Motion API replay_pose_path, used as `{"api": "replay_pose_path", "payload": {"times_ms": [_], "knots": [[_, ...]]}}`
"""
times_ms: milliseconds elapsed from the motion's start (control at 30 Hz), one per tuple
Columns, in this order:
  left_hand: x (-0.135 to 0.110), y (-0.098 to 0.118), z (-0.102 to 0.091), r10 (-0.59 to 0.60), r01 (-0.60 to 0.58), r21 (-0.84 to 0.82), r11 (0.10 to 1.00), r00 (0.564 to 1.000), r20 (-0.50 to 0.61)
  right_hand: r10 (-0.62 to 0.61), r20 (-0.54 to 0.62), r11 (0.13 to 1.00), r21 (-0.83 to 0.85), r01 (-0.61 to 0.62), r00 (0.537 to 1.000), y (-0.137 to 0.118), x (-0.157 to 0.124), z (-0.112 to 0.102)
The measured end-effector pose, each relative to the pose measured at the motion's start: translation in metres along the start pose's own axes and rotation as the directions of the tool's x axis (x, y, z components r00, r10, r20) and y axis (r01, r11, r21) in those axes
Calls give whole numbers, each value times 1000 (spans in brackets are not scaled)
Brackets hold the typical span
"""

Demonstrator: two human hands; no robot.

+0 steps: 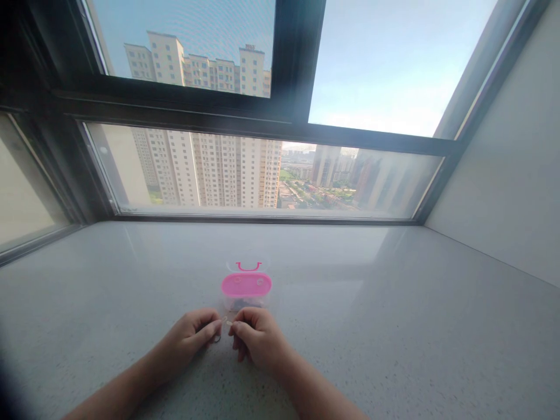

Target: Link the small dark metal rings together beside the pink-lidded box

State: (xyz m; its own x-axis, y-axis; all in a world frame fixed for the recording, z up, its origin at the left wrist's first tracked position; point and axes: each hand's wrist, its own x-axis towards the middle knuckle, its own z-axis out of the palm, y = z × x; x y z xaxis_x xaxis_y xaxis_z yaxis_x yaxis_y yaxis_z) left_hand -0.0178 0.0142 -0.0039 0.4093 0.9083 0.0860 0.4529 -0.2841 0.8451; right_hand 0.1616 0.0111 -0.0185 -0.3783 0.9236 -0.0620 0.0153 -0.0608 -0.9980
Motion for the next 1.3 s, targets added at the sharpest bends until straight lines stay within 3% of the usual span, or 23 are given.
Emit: {"api": "replay_pose_path", "payload": {"times_ms": [1300], "knots": [[2,0,-3,-2,3,-19,1000,999,34,-34,-6,998,-48,34,999,-4,-2,1]]}}
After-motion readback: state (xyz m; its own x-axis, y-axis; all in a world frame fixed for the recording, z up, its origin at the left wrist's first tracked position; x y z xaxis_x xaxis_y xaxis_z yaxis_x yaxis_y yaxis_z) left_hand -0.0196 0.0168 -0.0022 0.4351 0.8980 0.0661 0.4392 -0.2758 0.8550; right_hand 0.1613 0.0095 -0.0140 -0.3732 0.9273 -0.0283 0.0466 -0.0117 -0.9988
